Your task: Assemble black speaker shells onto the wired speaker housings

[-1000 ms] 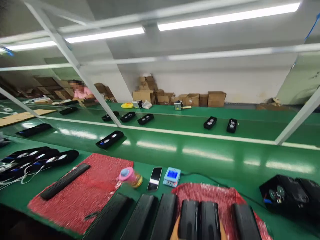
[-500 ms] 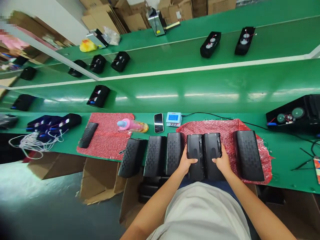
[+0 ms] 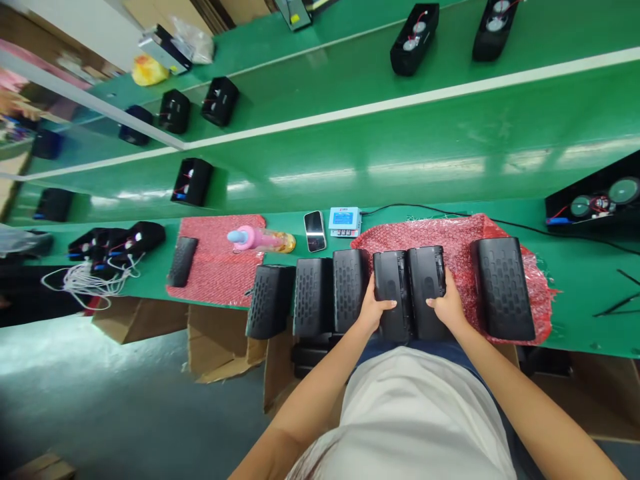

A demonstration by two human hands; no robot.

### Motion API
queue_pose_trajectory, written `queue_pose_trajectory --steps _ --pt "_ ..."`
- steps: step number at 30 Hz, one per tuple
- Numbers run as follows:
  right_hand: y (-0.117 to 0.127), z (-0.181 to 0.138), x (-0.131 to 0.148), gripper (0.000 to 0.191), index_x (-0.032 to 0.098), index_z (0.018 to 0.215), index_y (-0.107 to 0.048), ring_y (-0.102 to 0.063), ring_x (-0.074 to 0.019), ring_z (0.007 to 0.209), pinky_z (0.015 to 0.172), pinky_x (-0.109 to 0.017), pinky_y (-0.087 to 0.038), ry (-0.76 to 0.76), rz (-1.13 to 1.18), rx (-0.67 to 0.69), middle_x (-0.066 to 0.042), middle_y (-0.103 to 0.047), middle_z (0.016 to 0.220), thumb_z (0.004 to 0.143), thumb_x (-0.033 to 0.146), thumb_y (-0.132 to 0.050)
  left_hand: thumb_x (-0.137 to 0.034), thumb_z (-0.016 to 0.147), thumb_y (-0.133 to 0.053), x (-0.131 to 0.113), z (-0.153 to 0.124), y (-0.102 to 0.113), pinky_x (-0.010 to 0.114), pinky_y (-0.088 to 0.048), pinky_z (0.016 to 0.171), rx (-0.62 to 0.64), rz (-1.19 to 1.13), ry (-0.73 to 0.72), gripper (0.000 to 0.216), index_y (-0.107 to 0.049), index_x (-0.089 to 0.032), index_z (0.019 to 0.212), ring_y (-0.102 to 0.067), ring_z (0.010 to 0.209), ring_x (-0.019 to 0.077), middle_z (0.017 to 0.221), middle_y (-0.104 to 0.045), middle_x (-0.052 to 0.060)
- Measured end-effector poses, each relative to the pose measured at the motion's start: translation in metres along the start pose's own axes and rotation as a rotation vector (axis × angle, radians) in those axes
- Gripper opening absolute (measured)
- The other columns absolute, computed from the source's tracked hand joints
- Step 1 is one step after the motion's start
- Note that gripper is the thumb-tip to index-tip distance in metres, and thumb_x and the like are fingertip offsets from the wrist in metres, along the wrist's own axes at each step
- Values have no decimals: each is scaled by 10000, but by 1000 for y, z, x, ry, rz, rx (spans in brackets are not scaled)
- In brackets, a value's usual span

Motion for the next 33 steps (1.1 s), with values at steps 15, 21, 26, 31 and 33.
queue_pose_trajectory --steps 15,21,26,31,33 --pt "-2 -3 11 927 149 1378 -382 -497 -297 1197 1092 -442 -323 41 3 -4 -124 -511 1330 491 171 -650 -3 420 -755 -2 -2 -2 389 -454 976 -21 10 -6 1209 -219 -225 1480 -530 1169 276 1316 -558 86" --pt "-1 -3 12 928 149 1381 -374 -495 -302 1196 1085 -449 -333 47 -5 -12 -120 -538 1297 495 172 -650 -2 421 -764 -1 0 -2 377 -443 983 -8 5 -37 1176 -271 -240 1461 -530 1167 273 1327 -549 81" --pt "-1 -3 12 926 160 1363 -402 -510 -307 1172 1072 -462 -349 26 13 -19 -118 -536 1300 474 171 -661 -2 407 -761 -1 0 -2 352 -467 934 -20 0 -39 1175 -278 -229 1454 -545 1138 258 1305 -564 83" --pt "-2 -2 11 939 151 1371 -385 -515 -309 1166 1075 -481 -336 29 22 -28 -128 -526 1314 474 181 -663 -1 394 -764 -2 -1 -2 355 -470 932 -30 -6 -27 1187 -280 -235 1452 -561 1118 255 1282 -583 74" --pt "-2 -3 10 948 154 1376 -382 -513 -309 1167 1079 -484 -330 25 30 -28 -127 -521 1320 470 180 -662 1 391 -760 -2 -1 -2 360 -477 922 -35 -8 -27 1183 -287 -234 1450 -568 1109 260 1271 -590 75"
Point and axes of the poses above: each hand's wrist, its own z-axis towards the middle knuckle, its own y-axis out of the back of the hand, x = y × z, the point moved 5 cm from there along z, towards the middle knuckle
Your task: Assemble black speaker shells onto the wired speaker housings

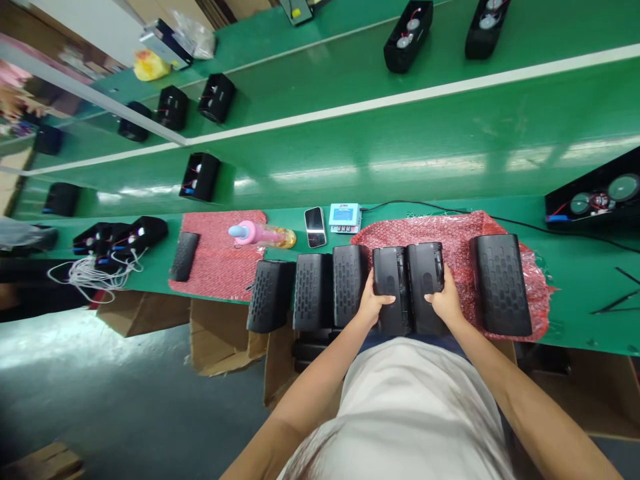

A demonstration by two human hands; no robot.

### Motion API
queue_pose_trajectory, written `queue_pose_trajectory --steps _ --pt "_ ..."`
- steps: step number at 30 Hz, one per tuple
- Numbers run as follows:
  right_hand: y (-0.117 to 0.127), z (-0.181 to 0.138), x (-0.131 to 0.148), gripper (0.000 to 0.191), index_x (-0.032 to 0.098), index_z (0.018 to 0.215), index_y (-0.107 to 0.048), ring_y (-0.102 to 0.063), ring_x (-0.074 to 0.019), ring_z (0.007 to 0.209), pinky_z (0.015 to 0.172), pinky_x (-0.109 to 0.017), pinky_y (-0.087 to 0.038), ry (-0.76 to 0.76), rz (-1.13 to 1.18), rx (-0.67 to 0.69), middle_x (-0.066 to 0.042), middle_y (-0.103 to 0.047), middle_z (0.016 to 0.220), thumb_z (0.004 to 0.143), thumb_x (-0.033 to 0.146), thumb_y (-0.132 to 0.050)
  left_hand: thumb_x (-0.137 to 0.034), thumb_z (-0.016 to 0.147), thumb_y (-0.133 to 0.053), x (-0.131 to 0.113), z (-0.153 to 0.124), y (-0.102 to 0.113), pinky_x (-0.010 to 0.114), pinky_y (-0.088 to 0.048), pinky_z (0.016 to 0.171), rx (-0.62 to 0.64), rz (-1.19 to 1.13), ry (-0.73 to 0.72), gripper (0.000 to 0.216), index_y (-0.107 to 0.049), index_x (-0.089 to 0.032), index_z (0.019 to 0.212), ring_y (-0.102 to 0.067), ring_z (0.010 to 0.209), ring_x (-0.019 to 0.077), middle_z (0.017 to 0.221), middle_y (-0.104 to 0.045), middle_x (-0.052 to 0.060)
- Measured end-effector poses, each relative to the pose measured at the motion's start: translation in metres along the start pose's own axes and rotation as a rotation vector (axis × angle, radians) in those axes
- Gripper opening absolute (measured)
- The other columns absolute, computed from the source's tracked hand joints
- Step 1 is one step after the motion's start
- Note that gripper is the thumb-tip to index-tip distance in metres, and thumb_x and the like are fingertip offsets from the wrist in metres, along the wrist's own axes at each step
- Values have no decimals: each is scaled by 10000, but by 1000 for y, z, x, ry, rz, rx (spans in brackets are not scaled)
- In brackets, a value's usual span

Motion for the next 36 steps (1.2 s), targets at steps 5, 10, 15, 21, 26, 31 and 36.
queue_pose_trajectory --steps 5,10,15,21,26,31,36 --pt "1 0 -2 947 155 1378 -385 -522 -315 1149 1071 -492 -338 -9 -9 -4 -123 -537 1298 474 193 -664 10 382 -750 0 0 0 367 -479 923 -13 -15 4 1176 -310 -252 1441 -561 1124 266 1271 -593 68" --pt "1 1 -2 924 171 1366 -405 -511 -321 1163 1065 -482 -346 14 -18 -1 -117 -528 1310 485 208 -679 20 368 -747 1 1 0 386 -484 916 -37 -11 21 1176 -335 -263 1432 -575 1101 279 1260 -599 70" --pt "2 2 -4 942 152 1370 -403 -537 -312 1133 1052 -487 -368 14 -17 -3 -129 -554 1275 477 232 -690 15 384 -752 2 3 0 372 -480 924 0 -6 -25 1150 -347 -260 1424 -572 1108 268 1235 -614 60" --pt "3 1 -10 964 200 1408 -365 -532 -288 1155 1054 -469 -376 18 19 28 -104 -515 1334 505 238 -701 44 408 -726 6 4 3 346 -498 897 -9 17 -8 1155 -317 -289 1436 -595 1076 245 1222 -624 49" --pt "4 -1 -14 1020 251 1441 -312 -534 -292 1155 1036 -487 -391 -41 69 61 -81 -488 1368 500 218 -706 26 428 -719 7 4 1 351 -482 923 34 18 7 1174 -257 -295 1459 -565 1132 251 1299 -578 57" --pt "3 -3 -11 1008 263 1431 -334 -574 -286 1088 995 -483 -431 -45 111 61 -75 -542 1312 502 230 -723 10 438 -728 7 3 2 361 -485 908 39 22 3 1186 -233 -300 1470 -583 1098 253 1282 -589 61" --pt "3 -2 -7 836 271 1363 -439 -555 -263 1121 1030 -468 -399 -37 166 11 -55 -560 1289 573 312 -710 4 442 -738 8 4 1 346 -487 901 67 -15 -34 1146 -291 -317 1448 -600 1054 234 1224 -623 42"
Point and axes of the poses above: each hand's wrist, its own z-axis towards the middle knuckle, its own y-axis out of the back of the hand, x = y × z, the point moved 5 cm from there along z, towards the middle knuckle
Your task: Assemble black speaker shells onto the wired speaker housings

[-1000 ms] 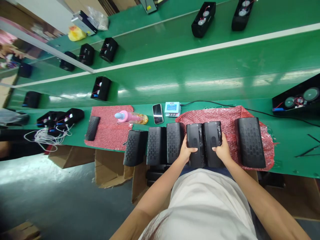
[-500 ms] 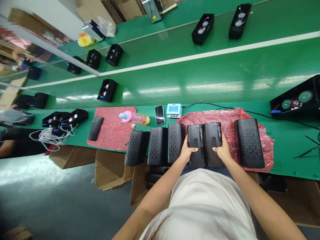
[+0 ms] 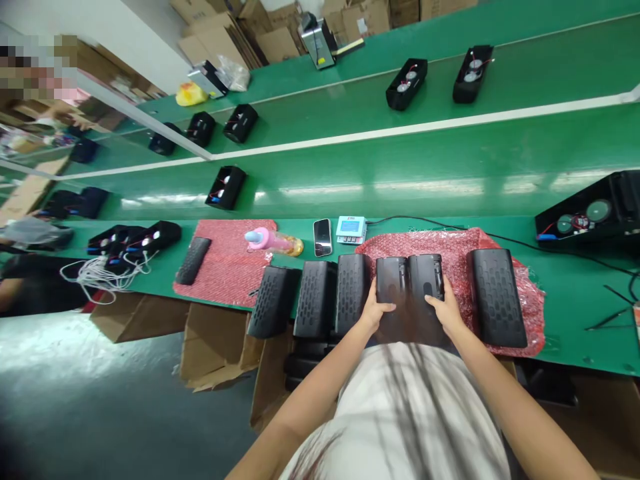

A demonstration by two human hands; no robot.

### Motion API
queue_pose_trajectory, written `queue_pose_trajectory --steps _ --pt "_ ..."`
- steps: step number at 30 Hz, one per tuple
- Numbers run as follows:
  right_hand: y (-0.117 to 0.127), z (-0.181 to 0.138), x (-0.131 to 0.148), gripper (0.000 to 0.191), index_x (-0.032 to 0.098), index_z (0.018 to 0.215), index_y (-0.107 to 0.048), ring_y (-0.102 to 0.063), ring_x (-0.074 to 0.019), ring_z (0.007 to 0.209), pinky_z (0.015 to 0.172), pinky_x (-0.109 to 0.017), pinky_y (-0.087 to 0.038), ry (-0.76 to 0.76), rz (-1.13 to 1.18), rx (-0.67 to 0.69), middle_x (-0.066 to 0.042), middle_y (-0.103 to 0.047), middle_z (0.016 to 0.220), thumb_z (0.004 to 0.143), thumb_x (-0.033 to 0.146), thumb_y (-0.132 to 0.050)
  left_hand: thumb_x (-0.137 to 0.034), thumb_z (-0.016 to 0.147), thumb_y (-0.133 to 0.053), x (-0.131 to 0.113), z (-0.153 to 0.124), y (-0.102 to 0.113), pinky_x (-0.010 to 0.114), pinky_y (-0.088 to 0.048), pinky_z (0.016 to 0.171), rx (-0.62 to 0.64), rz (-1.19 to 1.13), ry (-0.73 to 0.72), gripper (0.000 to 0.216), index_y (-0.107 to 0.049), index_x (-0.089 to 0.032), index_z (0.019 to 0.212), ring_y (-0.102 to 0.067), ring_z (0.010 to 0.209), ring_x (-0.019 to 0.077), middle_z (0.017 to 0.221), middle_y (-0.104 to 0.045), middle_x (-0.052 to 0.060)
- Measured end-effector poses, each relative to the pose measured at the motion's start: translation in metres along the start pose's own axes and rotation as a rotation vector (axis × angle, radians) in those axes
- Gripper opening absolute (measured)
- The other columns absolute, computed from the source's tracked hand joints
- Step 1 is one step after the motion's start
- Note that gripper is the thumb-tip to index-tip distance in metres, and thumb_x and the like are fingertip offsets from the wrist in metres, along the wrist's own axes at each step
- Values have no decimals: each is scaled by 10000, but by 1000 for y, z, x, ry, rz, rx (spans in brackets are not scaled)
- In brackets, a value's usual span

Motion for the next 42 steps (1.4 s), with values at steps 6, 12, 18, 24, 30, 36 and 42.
queue_pose_trajectory --steps 6,12,18,24,30,36,42 --pt "-3 2 4 781 238 1323 -483 -559 -268 1110 1029 -476 -399 5 16 -46 -75 -571 1274 588 352 -722 33 425 -726 -3 -4 -2 355 -510 863 -61 2 17 1122 -337 -299 1424 -622 1001 231 1185 -639 53" --pt "-2 4 5 765 198 1267 -522 -566 -271 1097 1036 -475 -392 -3 50 -95 -92 -588 1244 542 321 -735 57 397 -703 -7 -6 -4 362 -523 847 -128 8 34 1119 -364 -278 1410 -626 983 235 1162 -649 52" --pt "1 5 -1 723 220 1236 -521 -578 -263 1075 981 -463 -442 -17 30 -133 -92 -596 1214 566 385 -737 54 394 -713 -7 -6 -5 365 -516 866 -138 12 27 1116 -371 -270 1405 -610 1037 250 1238 -610 71" --pt "0 11 -5 676 195 1202 -519 -564 -253 1089 999 -465 -415 22 -37 -205 -109 -586 1207 601 431 -718 62 371 -736 -2 -3 0 372 -483 937 -151 21 19 1139 -381 -275 1400 -592 1084 248 1241 -611 59" --pt "0 9 -3 686 189 1229 -511 -559 -260 1088 1008 -480 -401 71 -59 -177 -114 -584 1216 616 442 -685 54 378 -729 -6 -3 -4 381 -507 888 -117 18 -14 1111 -401 -278 1387 -606 1039 256 1209 -624 61" --pt "3 1 2 781 227 1312 -467 -505 -262 1185 1059 -466 -356 90 -101 -16 -84 -527 1320 579 396 -680 61 395 -702 -7 -5 -6 341 -508 859 -135 17 -18 1099 -381 -254 1397 -593 1044 248 1266 -584 83" --pt "5 4 3 824 199 1349 -422 -500 -281 1188 1067 -485 -336 102 -196 -11 -113 -503 1339 585 394 -665 59 389 -705 -9 -6 -5 340 -516 846 -131 17 -5 1107 -386 -269 1398 -611 1004 234 1217 -615 60"
Point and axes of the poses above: each hand's wrist, its own z-axis towards the middle knuckle, its own y-axis out of the back of the hand, x = y × z, the point moved 5 cm from there along z, towards the middle knuckle
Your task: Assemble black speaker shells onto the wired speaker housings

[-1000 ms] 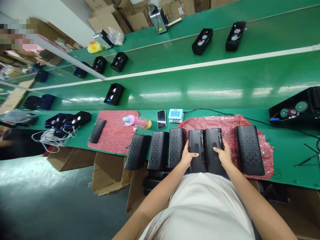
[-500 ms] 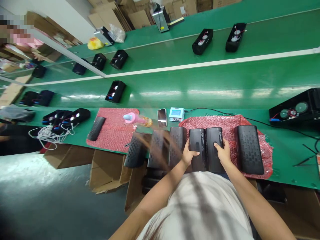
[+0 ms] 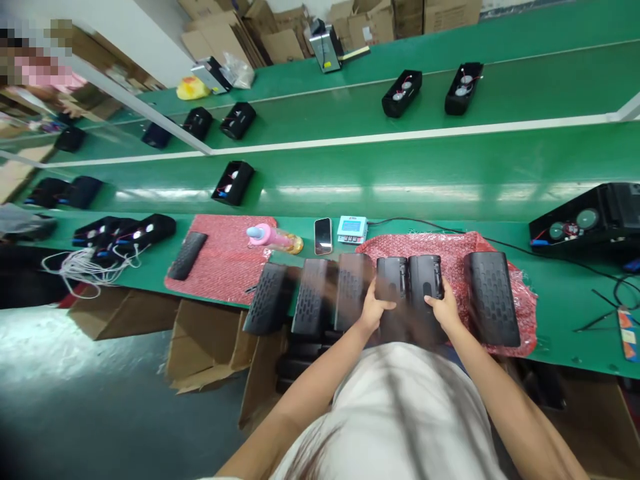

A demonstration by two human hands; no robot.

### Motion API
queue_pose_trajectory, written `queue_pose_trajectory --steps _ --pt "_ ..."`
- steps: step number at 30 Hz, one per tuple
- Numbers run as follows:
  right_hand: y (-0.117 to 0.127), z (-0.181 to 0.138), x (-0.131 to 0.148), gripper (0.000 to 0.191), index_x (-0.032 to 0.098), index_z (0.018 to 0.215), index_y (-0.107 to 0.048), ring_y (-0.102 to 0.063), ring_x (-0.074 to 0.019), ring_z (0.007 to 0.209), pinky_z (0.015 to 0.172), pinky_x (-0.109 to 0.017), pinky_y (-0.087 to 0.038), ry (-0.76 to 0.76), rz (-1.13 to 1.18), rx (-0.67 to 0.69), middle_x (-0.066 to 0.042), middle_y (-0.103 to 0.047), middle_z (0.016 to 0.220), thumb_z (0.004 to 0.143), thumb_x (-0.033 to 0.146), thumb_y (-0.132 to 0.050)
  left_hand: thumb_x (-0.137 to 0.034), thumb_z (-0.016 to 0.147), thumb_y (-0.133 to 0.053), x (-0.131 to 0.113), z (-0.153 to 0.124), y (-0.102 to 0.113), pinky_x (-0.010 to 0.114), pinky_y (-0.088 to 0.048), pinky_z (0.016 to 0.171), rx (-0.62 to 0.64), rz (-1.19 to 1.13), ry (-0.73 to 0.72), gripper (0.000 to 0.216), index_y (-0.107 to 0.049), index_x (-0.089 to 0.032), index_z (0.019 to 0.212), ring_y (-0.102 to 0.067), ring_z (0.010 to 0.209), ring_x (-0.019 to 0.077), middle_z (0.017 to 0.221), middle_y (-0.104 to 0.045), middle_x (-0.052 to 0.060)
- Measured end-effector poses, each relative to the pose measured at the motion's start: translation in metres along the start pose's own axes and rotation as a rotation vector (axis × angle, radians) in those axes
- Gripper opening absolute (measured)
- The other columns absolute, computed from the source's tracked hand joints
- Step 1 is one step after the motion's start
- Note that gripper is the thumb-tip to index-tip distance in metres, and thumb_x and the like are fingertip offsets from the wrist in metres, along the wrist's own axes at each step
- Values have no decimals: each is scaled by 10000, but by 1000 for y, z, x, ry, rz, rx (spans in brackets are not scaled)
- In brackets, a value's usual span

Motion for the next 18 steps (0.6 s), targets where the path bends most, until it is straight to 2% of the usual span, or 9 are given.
queue_pose_trajectory --steps 4,7,9,11,15,18 --pt "-3 -2 4 839 193 1365 -396 -452 -294 1243 1085 -494 -302 42 -65 30 -127 -471 1365 617 457 -669 60 385 -705 -2 0 0 356 -514 852 -4 21 -10 1105 -400 -274 1393 -613 1003 239 1189 -632 55" --pt "-5 -9 11 1091 156 1431 -274 -281 -343 1353 1117 -538 -197 101 -209 -13 -184 -311 1465 532 538 -762 66 367 -713 -3 0 0 365 -498 881 -24 45 -18 1113 -420 -279 1383 -596 1041 250 1214 -619 53" --pt "-5 -13 16 1240 134 1455 -216 -218 -396 1365 1102 -579 -179 130 -386 -68 -229 -250 1475 457 571 -810 65 363 -722 -4 -1 -1 369 -490 894 -19 45 -24 1116 -423 -279 1382 -595 1043 252 1196 -627 52" --pt "-4 -16 18 1230 147 1461 -227 -265 -426 1336 1072 -589 -230 133 -512 -84 -239 -303 1438 467 585 -805 55 368 -731 -4 -3 -3 379 -492 886 -13 36 -20 1121 -409 -268 1392 -607 1013 253 1161 -642 60" --pt "8 -19 14 1112 174 1474 -240 -414 -450 1233 1004 -591 -318 44 -513 -110 -243 -438 1325 561 547 -753 49 365 -738 -6 -6 -8 399 -492 888 -21 33 -30 1124 -407 -266 1392 -613 1003 262 1166 -637 69" --pt "17 -22 12 1209 160 1500 -137 -458 -477 1183 956 -625 -342 -18 -532 -128 -282 -420 1325 545 574 -753 48 355 -754 -7 -6 -10 400 -463 939 -37 44 -64 1094 -456 -279 1356 -585 1075 274 1213 -614 60"
Point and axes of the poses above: each hand's wrist, its own z-axis towards the middle knuckle, its own y-axis out of the back of the hand, x = y × z, the point moved 5 cm from there along z, towards the middle knuckle
